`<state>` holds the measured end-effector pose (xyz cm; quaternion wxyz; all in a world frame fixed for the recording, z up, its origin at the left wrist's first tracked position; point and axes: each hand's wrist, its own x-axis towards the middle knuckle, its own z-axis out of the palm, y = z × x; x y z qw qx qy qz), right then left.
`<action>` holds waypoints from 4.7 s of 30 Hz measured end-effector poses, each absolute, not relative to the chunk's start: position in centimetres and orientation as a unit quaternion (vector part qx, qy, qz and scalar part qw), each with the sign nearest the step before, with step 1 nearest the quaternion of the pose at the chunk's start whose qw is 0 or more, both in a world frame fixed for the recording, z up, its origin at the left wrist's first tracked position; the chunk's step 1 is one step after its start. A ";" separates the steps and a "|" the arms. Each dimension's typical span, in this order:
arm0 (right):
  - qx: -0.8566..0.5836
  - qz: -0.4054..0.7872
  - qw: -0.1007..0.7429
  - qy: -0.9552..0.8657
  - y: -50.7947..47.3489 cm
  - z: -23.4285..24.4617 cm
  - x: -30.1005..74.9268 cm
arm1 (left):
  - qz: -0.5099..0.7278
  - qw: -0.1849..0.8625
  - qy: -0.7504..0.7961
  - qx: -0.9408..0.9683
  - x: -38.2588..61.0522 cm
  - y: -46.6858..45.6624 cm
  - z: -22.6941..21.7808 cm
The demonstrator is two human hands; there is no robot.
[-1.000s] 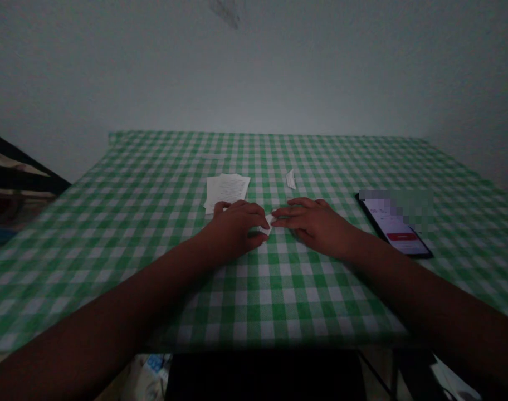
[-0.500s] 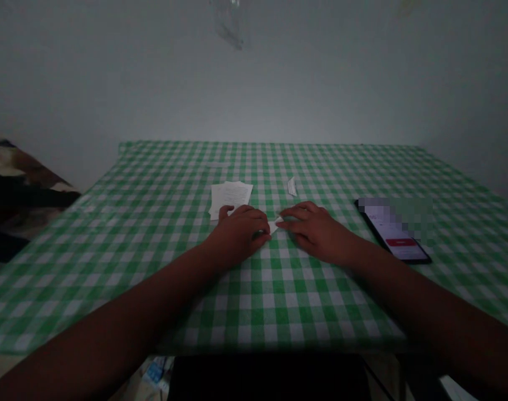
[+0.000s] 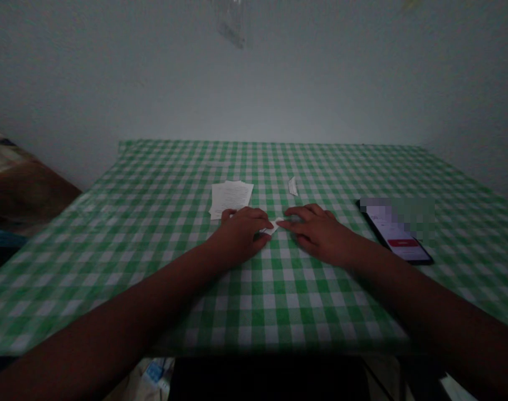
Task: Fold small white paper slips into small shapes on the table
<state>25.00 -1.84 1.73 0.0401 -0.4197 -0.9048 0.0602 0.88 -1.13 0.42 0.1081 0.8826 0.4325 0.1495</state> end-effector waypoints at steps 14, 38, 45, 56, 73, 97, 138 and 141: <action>-0.410 0.057 0.046 -0.909 -1.6 1.4 25.2 | 0.161 0.111 0.439 0.877 1.3 -1.2 0.9; -0.444 0.032 0.026 -0.895 -2.2 1.8 24.5 | 0.158 0.103 0.464 0.865 1.2 -1.5 0.9; -0.454 0.015 0.020 -0.890 -2.5 1.7 24.3 | 0.169 0.109 0.489 0.849 1.9 -1.0 0.7; -0.450 0.009 0.036 -0.892 -3.0 1.9 23.6 | 0.153 0.121 0.481 0.855 1.1 -0.9 1.0; -0.493 0.005 0.011 -0.870 -2.6 2.1 24.5 | 0.138 0.115 0.484 0.856 1.0 -1.0 0.8; -0.500 -0.006 0.024 -0.865 -2.1 1.6 24.2 | 0.163 0.110 0.471 0.860 0.9 -0.9 0.5; -0.583 -0.013 0.179 -0.792 -0.1 0.2 22.2 | 0.096 0.145 0.446 0.878 0.6 -1.0 1.6; -0.595 -0.013 0.179 -0.783 0.5 0.1 22.5 | 0.099 0.147 0.443 0.879 0.6 -1.0 1.6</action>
